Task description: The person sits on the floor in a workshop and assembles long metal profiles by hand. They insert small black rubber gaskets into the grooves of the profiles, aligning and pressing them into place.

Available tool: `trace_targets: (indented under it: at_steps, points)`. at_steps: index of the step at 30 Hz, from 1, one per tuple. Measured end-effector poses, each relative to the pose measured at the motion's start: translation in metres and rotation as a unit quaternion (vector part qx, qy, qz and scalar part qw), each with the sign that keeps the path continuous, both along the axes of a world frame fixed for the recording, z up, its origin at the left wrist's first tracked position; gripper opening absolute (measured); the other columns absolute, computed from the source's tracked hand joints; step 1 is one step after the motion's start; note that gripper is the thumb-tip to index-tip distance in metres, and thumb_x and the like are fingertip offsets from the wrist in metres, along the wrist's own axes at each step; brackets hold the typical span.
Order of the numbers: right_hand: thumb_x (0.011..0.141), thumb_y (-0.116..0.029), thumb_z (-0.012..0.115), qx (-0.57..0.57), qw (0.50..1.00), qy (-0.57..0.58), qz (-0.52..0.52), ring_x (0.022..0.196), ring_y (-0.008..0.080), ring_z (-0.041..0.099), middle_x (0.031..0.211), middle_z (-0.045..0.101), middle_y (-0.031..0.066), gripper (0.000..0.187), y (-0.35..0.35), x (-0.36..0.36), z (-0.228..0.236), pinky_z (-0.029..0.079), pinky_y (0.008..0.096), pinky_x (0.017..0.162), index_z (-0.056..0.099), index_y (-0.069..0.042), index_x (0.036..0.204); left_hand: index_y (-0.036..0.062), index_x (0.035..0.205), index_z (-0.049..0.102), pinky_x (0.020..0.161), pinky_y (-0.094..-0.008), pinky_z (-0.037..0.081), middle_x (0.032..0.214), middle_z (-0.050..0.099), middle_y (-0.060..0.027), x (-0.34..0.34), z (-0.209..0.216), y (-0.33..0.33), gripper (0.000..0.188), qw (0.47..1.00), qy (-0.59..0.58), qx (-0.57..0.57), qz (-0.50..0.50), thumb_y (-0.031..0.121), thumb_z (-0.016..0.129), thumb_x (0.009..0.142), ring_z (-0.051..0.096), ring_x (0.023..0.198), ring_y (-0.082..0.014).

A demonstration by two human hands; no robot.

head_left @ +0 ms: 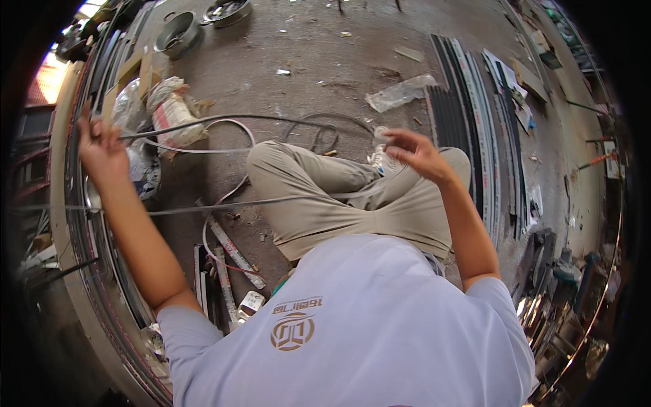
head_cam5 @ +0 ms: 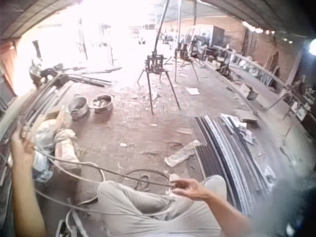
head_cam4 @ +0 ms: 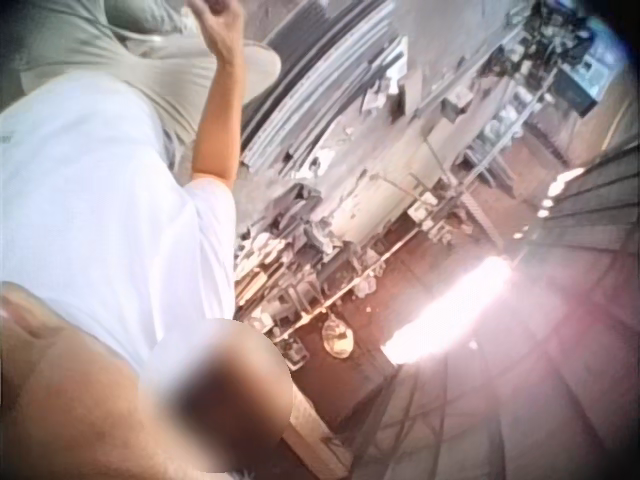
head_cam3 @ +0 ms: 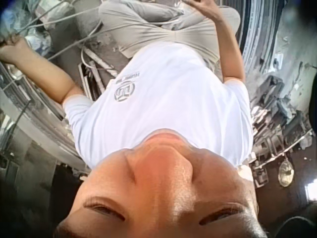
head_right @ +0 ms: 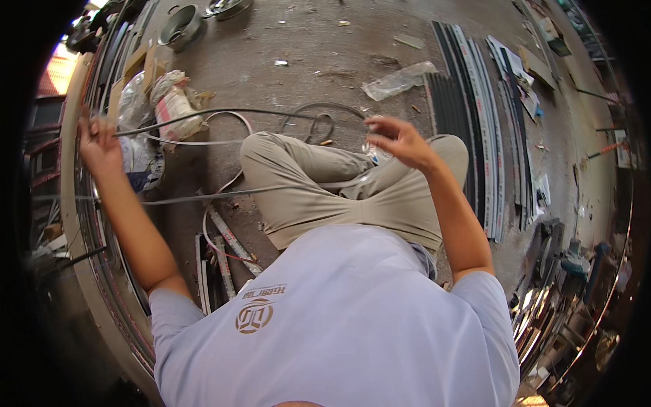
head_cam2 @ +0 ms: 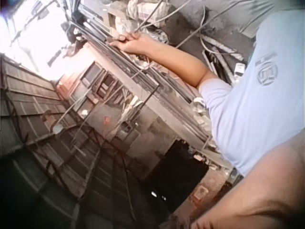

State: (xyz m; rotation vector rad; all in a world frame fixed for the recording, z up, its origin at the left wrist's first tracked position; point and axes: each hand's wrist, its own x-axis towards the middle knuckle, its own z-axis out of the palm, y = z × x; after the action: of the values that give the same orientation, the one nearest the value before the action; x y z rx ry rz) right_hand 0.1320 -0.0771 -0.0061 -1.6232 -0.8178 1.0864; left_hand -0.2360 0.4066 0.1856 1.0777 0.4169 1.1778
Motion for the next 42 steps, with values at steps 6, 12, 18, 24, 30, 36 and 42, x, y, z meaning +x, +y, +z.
trace_targets:
  at_steps: [6,12,18,24,30,36,42]
  points:
    - [0.108,-0.048,0.056,0.131,0.985,-0.08,0.086,0.143,0.0286,0.051,0.152,0.057,0.0141,0.057,0.06,-0.035,0.049,0.038,0.043,0.118,0.057,-0.007,0.149,0.0033,0.121,0.069,0.055,-0.0223,0.027,0.073,0.048,0.0048,0.092,0.014,-0.103,0.03,0.96,0.177,0.167,-0.14,0.028,0.054,0.111,0.035,0.058,-0.0043]
    - [0.109,-0.057,0.042,0.389,0.903,0.152,0.105,0.14,0.0294,0.055,0.144,0.063,0.0185,0.076,0.117,-0.076,0.13,0.031,0.0492,0.123,0.049,0.006,0.151,0.0025,0.112,0.071,0.059,-0.024,0.041,0.087,0.068,-0.0014,0.139,-0.003,-0.204,0.018,0.855,0.184,0.303,-0.379,0.017,0.062,0.108,0.048,0.067,-0.0041]
    - [0.115,-0.027,0.044,0.44,0.849,0.289,-0.052,0.093,0.0238,0.068,0.082,0.064,0.0041,0.036,0.081,0.002,0.14,0.046,0.0467,0.109,0.062,0.0,0.131,-0.0004,0.117,0.071,0.069,-0.0263,0.049,0.087,0.068,-0.0001,0.116,-0.032,-0.166,0.022,0.795,0.373,0.333,-0.344,0.018,0.068,0.105,0.058,0.078,-0.0075]
    - [0.113,-0.022,0.052,0.41,0.833,0.242,-0.28,0.073,0.017,0.058,0.072,0.052,0.0009,0.026,-0.026,0.115,0.093,0.054,0.0439,0.097,0.066,0.0,0.114,0.0048,0.113,0.076,0.072,-0.0228,0.044,0.09,0.065,0.0034,0.015,-0.048,-0.01,0.017,0.791,0.494,0.343,-0.109,0.016,0.066,0.106,0.053,0.08,-0.0048]
    - [0.112,-0.022,0.052,0.362,0.802,0.208,-0.428,0.07,0.0169,0.057,0.07,0.049,0.0002,0.024,-0.083,0.148,0.052,0.056,0.0456,0.092,0.064,-0.001,0.112,0.0101,0.13,0.074,0.056,-0.023,0.022,0.076,0.04,0.0123,-0.121,-0.021,0.099,0.032,0.812,0.545,0.207,0.037,0.03,0.058,0.111,0.031,0.064,-0.0016]
    - [0.113,-0.025,0.047,0.361,0.773,0.243,-0.462,0.073,0.0213,0.057,0.072,0.053,0.0033,0.029,-0.102,0.167,0.024,0.055,0.0485,0.096,0.064,-0.002,0.109,0.0056,0.152,0.055,0.095,-0.0407,0.052,0.125,0.071,-0.021,-0.243,-0.067,0.175,0.055,0.562,0.816,0.131,0.036,0.034,0.062,0.105,0.068,0.109,-0.0287]
    - [0.113,-0.035,0.046,0.398,0.844,0.274,-0.231,0.081,0.022,0.05,0.078,0.049,0.0045,0.04,-0.02,0.078,0.054,0.046,0.0398,0.097,0.069,-0.002,0.119,0.0012,0.154,0.049,0.12,-0.0452,0.039,0.153,0.054,-0.0241,-0.085,-0.099,-0.028,0.076,0.622,0.68,0.383,-0.071,0.025,0.081,0.089,0.051,0.142,-0.0411]
